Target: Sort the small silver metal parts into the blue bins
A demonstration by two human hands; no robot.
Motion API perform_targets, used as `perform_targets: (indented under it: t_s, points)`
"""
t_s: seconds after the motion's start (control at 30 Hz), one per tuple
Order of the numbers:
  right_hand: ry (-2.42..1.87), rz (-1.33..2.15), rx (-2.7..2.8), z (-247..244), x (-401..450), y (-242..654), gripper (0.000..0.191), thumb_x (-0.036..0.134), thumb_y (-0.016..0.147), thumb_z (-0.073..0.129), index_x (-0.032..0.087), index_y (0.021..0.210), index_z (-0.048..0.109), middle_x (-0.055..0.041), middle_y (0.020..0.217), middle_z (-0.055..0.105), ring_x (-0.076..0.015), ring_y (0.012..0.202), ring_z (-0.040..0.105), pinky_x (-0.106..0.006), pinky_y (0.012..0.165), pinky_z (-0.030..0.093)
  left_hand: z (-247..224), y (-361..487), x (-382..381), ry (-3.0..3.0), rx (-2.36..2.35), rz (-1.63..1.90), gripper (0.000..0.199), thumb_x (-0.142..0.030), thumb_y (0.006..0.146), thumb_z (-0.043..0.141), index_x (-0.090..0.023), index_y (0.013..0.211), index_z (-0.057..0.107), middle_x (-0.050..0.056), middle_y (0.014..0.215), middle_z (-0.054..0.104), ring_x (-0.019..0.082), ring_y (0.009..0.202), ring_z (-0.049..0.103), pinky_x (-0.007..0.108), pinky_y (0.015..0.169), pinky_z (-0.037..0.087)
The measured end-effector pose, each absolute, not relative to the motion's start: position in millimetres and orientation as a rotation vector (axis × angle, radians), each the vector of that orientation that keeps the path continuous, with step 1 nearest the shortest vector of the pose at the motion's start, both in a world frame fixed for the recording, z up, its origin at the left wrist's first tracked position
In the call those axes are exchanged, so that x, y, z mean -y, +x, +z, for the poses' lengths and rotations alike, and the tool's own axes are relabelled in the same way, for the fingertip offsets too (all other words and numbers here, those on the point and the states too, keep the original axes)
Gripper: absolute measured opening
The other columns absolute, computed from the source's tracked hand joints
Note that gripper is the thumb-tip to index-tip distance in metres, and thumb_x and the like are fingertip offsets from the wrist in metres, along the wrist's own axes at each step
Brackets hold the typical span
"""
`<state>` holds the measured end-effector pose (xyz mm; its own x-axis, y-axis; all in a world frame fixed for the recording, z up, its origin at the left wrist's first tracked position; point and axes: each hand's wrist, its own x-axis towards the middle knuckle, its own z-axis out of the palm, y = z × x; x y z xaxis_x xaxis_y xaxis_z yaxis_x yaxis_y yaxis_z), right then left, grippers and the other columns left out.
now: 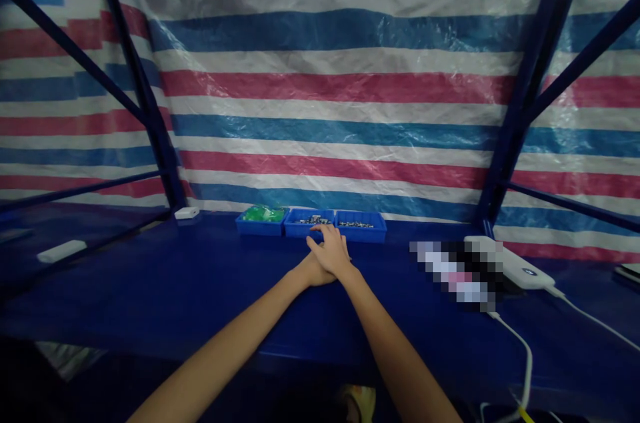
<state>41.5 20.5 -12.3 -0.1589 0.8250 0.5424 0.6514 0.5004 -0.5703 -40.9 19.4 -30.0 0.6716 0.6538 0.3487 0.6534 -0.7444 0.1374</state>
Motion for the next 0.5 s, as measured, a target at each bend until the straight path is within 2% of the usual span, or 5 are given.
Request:
perform_targets:
  t_s: [0.17,0.33,0.43,0.5]
  points:
    - [-1.215,0.328,1.987,-7.8,-17.2,43.1,0.025,0.039,0.083,0.046,0.025,0.094,0.064,-0.0024,0.101,0.063,-0.0192,0.099,0.052,-0.036,0.089,0.033,-26.2,-45.7,-14.5,2.869,-1.034,0.528,0.051,-0.025,0.078,0.046,-0.017,0.128,0.042,0.011,0.134,0.043,0.026,0.124,0.037,0.042,0.107,0.025]
    - [-1.246,0.367,2.084,-1.8,-12.2,43.0,0.030,0.041,0.086,0.042,0.024,0.085,0.067,-0.0011,0.090,0.068,-0.0173,0.089,0.058,-0.031,0.082,0.034,-25.8,-47.6,-12.8,2.854,-1.066,0.453,0.048,-0.023,0.080,0.044,-0.014,0.128,0.044,0.011,0.135,0.044,0.028,0.124,0.038,0.044,0.107,0.024]
    - [-1.281,0.304,2.043,-3.1,-14.8,43.9,0.030,0.042,0.086,0.042,0.024,0.086,0.067,-0.0017,0.091,0.067,-0.0179,0.091,0.057,-0.031,0.082,0.033,-23.6,-47.4,-15.3,2.868,-1.040,0.512,0.051,-0.021,0.079,0.044,-0.009,0.129,0.042,0.014,0.135,0.043,0.028,0.124,0.038,0.042,0.105,0.027]
    - [-1.317,0.181,1.934,-4.4,-19.7,47.9,0.028,0.040,0.086,0.044,0.024,0.091,0.065,-0.0031,0.098,0.064,-0.0191,0.096,0.054,-0.032,0.085,0.031,-21.0,-47.5,-17.8,2.857,-1.046,0.586,0.052,-0.021,0.077,0.047,-0.010,0.128,0.042,0.014,0.132,0.046,0.027,0.121,0.042,0.038,0.101,0.034]
